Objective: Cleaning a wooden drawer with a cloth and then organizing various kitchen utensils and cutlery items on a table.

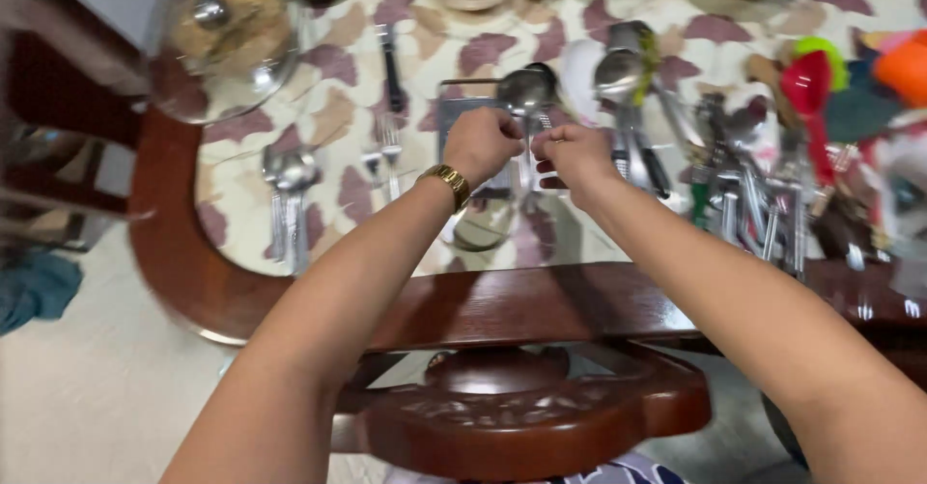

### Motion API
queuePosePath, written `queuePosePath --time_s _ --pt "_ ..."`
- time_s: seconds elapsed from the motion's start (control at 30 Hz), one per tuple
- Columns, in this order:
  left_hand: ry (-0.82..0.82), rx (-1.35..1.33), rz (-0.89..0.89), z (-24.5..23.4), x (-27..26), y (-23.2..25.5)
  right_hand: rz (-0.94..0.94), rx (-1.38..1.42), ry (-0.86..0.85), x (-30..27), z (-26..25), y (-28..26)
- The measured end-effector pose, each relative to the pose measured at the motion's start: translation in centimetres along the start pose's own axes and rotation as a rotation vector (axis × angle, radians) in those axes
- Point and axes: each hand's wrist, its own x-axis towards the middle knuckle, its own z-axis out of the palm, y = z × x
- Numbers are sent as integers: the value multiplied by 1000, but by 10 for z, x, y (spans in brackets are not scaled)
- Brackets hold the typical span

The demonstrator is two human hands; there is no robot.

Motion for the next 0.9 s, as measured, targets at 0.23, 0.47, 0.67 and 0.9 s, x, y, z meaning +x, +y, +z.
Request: queuePosePath --time_s 0.23,0.47,0.67,0.9 --pt "-198 60 216 121 41 83 -43 139 177 -12 -168 14" --pt "-307 4 130 208 64 137 -215 -56 525 -5 -283 66" --pt "-353 -30 7 232 65 173 -135 -897 668 -15 -293 98" --pt "-353 -95 -162 269 76 174 -110 -744 725 -13 -285 91"
